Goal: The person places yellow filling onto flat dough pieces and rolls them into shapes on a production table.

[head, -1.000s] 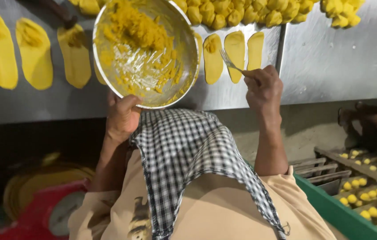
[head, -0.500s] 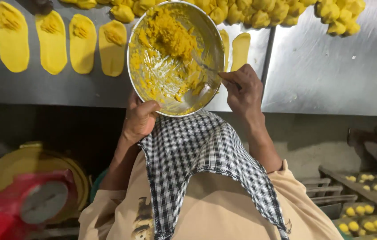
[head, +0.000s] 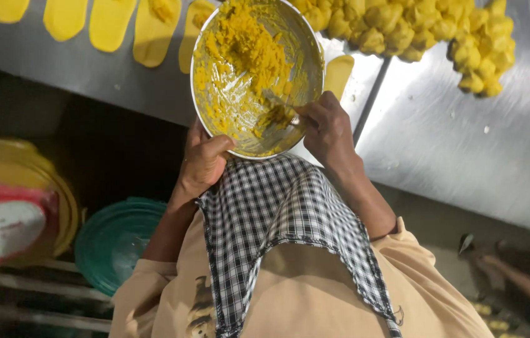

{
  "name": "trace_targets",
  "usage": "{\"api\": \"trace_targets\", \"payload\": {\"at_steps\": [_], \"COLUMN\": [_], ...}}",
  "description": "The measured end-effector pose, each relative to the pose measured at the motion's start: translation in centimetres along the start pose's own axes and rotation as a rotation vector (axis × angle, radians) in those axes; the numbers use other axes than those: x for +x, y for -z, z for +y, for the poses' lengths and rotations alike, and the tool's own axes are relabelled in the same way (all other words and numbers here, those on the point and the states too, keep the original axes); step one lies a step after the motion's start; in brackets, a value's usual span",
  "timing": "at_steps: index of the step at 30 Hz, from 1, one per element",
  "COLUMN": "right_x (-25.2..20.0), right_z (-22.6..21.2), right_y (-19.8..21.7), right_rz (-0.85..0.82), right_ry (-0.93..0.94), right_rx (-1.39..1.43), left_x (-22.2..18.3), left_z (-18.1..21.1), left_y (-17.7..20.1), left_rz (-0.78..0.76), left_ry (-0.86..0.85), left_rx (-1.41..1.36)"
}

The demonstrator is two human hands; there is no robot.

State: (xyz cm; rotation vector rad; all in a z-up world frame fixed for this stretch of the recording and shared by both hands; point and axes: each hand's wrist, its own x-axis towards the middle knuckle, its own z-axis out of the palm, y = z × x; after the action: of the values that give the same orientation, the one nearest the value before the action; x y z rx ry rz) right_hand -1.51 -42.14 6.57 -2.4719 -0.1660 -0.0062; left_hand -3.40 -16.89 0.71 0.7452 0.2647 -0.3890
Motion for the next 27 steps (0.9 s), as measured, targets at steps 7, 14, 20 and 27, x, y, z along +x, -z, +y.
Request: {"api": "trace_targets", "payload": {"at_steps": [7, 14, 20, 27], "right_x": [-0.3, -3.0, -2.8, 0.0], "right_z": [4.0, 7.3, 11.9, 10.3], "right_y": [-0.6, 2.9, 0.1, -2.5], "right_rz": [-0.244, -0.064, 0.235, 0.265], "right_ry": [-0.16, -0.566, -0.249, -0.107], "right_rx": [0.564, 0.704, 0.265, -0.156], "left_x": [-0.7, -1.5, -2.0, -2.2], "left_z": [-0.4, 1.2, 3.0, 3.2], "left_y": [0.1, 0.3, 0.6, -0.7], "left_rz": [0.035, 0.17, 0.182, 0.157], "left_ry": [-0.109, -0.123, -0.166, -0.198], "left_rx": [-0.027, -0.05, -0.038, -0.051]}}
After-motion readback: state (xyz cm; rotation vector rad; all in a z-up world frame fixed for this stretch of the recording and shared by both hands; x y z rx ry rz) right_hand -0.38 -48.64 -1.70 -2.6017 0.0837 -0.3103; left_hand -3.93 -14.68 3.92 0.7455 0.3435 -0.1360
